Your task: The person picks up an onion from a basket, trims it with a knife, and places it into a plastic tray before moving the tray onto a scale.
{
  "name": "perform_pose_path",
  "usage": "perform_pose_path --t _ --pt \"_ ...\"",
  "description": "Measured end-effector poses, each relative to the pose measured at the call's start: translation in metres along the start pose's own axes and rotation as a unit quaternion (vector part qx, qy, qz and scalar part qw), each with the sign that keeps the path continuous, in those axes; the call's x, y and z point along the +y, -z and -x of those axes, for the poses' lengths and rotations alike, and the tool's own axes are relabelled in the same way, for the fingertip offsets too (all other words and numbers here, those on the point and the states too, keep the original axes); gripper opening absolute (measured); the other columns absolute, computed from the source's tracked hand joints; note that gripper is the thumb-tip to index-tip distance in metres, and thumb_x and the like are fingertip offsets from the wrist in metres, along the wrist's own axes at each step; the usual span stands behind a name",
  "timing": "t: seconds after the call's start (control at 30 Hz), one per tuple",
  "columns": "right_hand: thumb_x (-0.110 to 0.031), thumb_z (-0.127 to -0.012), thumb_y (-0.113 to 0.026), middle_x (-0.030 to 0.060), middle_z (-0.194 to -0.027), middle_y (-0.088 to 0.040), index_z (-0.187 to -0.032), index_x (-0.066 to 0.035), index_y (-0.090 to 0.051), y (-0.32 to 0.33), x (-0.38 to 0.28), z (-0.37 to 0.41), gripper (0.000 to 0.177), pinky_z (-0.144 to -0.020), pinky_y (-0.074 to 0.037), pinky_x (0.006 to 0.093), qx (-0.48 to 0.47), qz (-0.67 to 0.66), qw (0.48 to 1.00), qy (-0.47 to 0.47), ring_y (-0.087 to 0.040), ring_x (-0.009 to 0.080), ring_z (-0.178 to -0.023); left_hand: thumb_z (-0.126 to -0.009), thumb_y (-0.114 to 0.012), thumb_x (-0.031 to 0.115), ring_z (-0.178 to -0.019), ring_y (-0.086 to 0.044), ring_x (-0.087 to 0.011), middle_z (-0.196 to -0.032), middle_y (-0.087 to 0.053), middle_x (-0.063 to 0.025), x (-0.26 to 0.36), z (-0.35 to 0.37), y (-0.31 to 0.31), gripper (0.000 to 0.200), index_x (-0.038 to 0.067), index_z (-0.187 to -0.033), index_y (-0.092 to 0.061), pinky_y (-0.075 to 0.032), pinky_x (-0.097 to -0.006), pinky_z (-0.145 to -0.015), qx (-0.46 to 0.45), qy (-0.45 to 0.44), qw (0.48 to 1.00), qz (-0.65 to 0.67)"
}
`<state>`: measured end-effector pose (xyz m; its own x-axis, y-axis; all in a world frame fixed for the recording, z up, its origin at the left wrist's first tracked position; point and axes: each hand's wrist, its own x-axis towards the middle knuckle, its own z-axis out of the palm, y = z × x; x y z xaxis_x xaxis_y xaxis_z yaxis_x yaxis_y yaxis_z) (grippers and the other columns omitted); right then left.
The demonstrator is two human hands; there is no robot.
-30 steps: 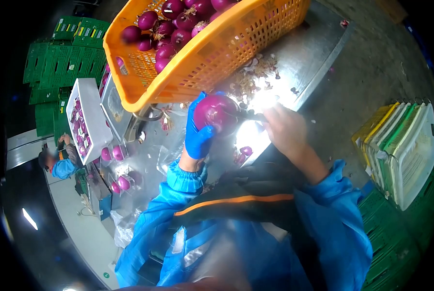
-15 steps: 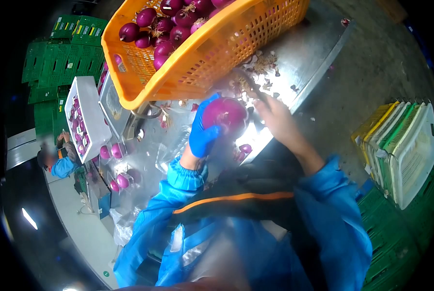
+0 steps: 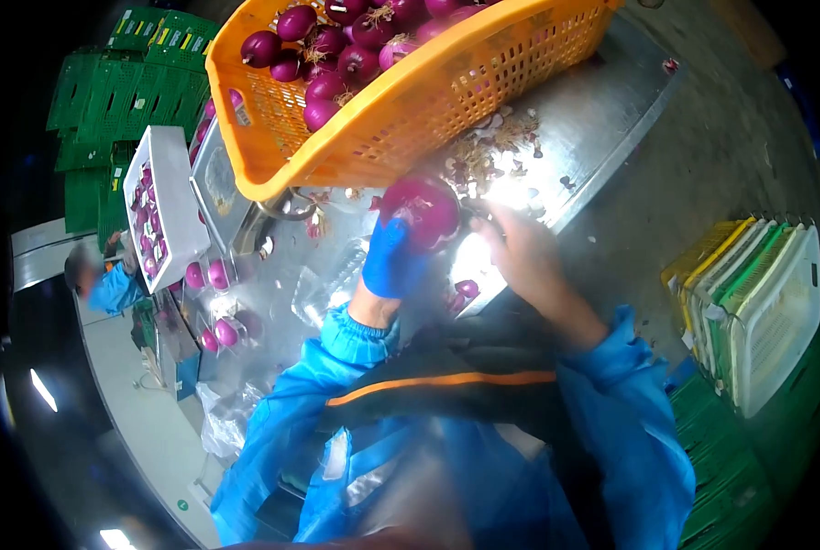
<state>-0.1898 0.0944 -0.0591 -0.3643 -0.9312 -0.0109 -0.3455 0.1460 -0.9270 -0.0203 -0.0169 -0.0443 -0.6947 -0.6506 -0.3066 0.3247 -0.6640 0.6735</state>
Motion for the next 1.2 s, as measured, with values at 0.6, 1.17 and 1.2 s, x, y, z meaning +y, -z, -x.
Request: perform_pose_path --t 0.6,1.17,1.2 --pt "-0.011 -0.073 -0.072 0.0061 -0.082 -0.053 -0.117 -0.01 -0.067 0.03 -0.003 0.006 0.044 -0.06 -0.047 0.0339 0.093 0.323 0.921 0.198 -0.058 0.0223 -0.067 -0.084 -0.068 0.026 -0.11 -0.061 -0.027 -0.117 -0.061 -0.0165 0.028 0.003 -0.018 0.054 -0.001 -0.127 -0.05 -0.049 -0.0384 -0.097 -0.017 0.025 0.995 -0.091" --pt "-0.009 -0.081 -0.068 0.0116 -0.091 -0.062 -0.114 -0.009 -0.067 0.03 -0.01 0.015 0.033 -0.066 -0.05 0.0377 0.025 0.256 0.959 0.12 -0.064 0.0296 -0.076 -0.085 -0.064 0.027 -0.111 -0.062 -0.0278 -0.121 -0.06 -0.0172 0.017 0.001 -0.01 0.055 0.0 -0.131 -0.048 -0.05 -0.0378 -0.099 0.011 0.043 0.997 -0.064" --pt "-0.009 -0.079 -0.069 0.0109 -0.089 -0.061 -0.114 -0.009 -0.067 0.029 -0.009 0.015 0.036 -0.065 -0.05 0.0375 0.037 0.259 0.955 0.138 -0.063 0.029 -0.074 -0.085 -0.064 0.028 -0.112 -0.062 -0.0278 -0.121 -0.06 -0.0173 0.018 0.001 -0.012 0.056 0.0 -0.13 -0.048 -0.05 -0.0378 -0.099 0.013 0.043 0.997 -0.063"
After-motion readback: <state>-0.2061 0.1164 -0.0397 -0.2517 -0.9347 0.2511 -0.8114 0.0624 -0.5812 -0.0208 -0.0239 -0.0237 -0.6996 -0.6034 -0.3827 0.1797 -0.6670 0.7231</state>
